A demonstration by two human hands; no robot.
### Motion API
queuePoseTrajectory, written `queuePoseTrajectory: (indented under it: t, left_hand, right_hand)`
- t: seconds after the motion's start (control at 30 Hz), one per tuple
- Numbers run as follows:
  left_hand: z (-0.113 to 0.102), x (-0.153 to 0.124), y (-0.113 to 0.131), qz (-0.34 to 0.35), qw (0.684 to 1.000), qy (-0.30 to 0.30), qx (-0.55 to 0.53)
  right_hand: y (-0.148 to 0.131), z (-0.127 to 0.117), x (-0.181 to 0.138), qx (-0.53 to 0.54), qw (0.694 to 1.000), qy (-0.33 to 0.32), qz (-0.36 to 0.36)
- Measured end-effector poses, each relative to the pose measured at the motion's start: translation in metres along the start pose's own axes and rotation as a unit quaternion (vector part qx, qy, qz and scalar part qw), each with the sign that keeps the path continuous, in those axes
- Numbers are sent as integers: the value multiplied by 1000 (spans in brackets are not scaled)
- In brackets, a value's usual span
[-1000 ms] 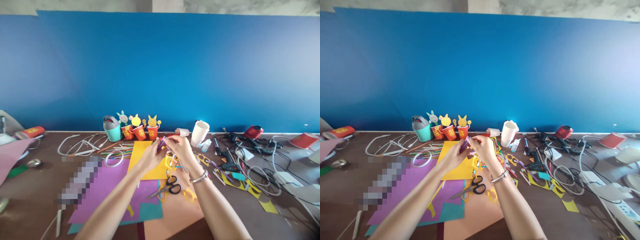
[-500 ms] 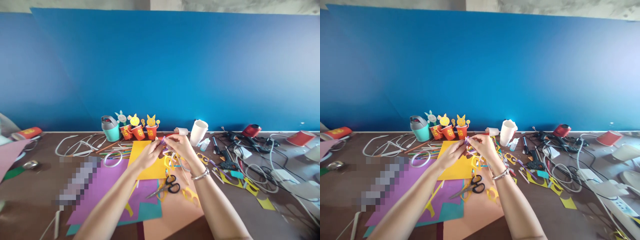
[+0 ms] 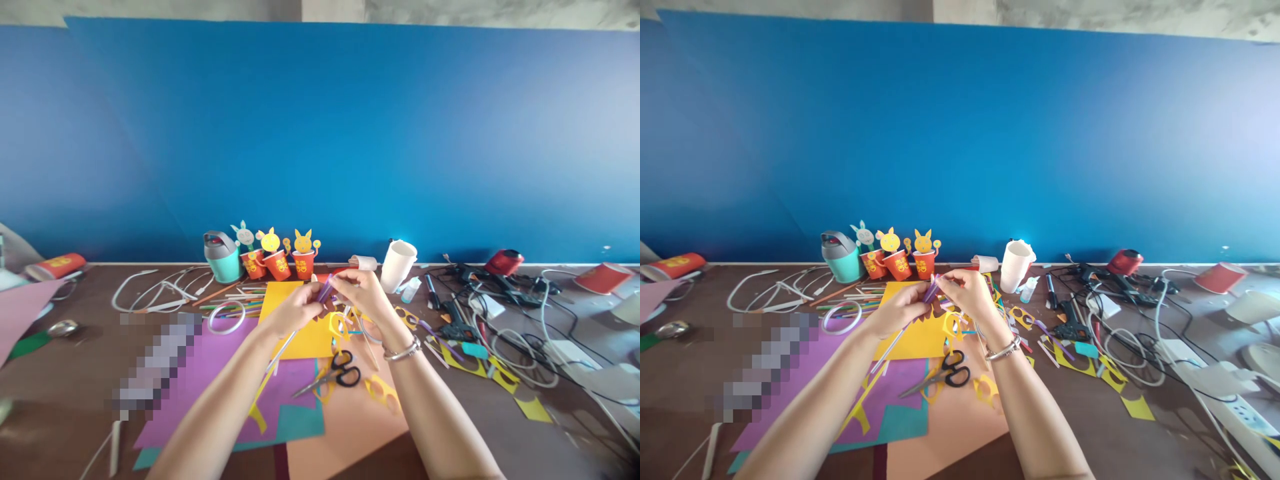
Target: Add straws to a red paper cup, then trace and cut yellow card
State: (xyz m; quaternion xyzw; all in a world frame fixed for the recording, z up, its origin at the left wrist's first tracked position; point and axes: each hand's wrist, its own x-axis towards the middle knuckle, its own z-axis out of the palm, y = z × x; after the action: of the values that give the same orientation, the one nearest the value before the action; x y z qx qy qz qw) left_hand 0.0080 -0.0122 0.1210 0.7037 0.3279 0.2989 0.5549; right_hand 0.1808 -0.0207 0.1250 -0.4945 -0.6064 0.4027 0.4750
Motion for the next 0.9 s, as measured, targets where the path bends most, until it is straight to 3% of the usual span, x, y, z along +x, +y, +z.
queuePoseTrajectory:
  t: [0.1, 0.23, 0.4, 0.63, 0.9]
  left_hand:
    - [2, 1, -3, 1, 1000, -2, -23]
    - [9, 3, -4, -15, 998, 41, -42]
    - [12, 2, 0, -37, 994, 96, -41]
    - [9, 7, -11, 25, 997, 70, -10]
    - [8, 7, -12, 45, 994, 70, 72]
  right_hand:
    - [2, 0, 1, -27, 999, 9, -21]
    - [4, 0, 1, -50, 998, 15, -36]
    - [0, -3, 0, -10, 999, -42, -12]
    - [-2, -4, -1, 20, 998, -54, -2]
    - [2, 0, 1, -42, 999, 2, -33]
